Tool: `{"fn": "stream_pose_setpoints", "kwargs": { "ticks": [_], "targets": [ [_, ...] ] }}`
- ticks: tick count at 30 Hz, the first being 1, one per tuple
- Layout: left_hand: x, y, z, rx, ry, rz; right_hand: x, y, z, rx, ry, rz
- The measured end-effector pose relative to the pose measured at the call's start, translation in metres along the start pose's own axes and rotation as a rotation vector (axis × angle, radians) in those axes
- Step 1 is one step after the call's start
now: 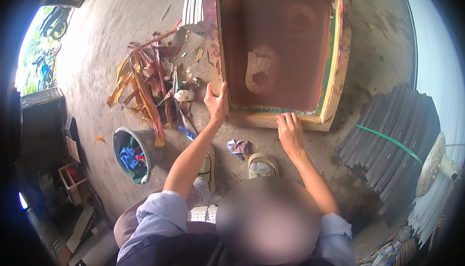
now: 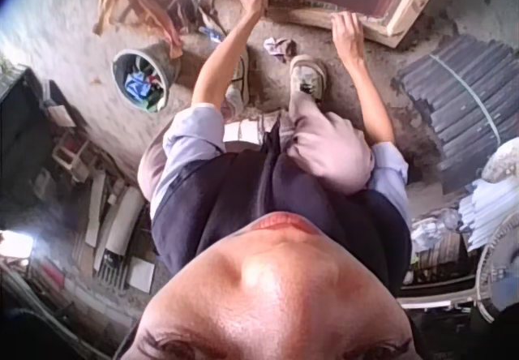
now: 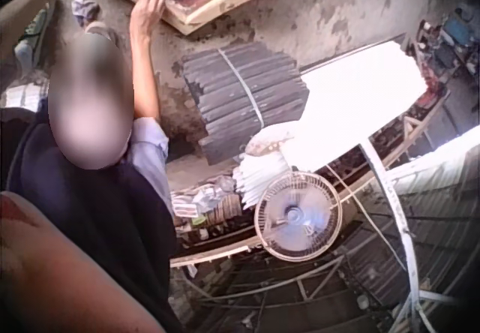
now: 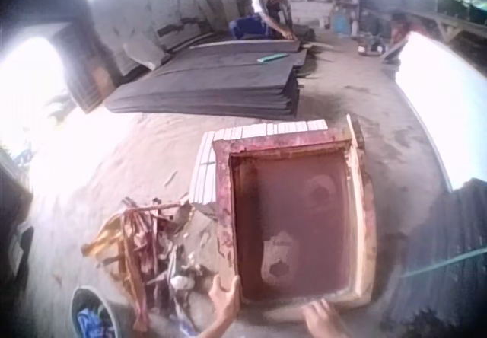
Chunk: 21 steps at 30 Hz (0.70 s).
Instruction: The person scrapes and sands a wooden frame with a utility knife and sandpaper, then wipes the surface with a cloth. The person flips the frame to work on different sides and continues scraping and sanding the edges and interior surfaces.
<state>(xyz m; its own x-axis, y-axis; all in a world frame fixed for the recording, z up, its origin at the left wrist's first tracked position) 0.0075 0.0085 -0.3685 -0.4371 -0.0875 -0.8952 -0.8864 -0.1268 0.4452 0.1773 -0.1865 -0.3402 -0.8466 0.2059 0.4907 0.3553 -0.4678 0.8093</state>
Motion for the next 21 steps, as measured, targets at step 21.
{"fn": "stream_pose_setpoints", "kwargs": {
  "ticks": [21],
  "targets": [
    [0.065,0.026,0.022,0.467,0.363,-0.288,0.083,-0.088,0.163,-0.042,-0.175,0.636]
  ]
}}
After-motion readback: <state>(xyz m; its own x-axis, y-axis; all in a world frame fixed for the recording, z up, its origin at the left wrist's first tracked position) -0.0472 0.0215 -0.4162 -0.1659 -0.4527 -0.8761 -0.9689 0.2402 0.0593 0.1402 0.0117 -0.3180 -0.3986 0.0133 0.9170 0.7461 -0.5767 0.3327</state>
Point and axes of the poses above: each hand's wrist, its own z-axis towards the middle knuckle, its own y-axis out of the back of the hand, x = y × z, the point moved 5 cm from there along z, towards the middle knuckle, and after that the axes turned 13 degrees about -x, right-handed, at the moved point
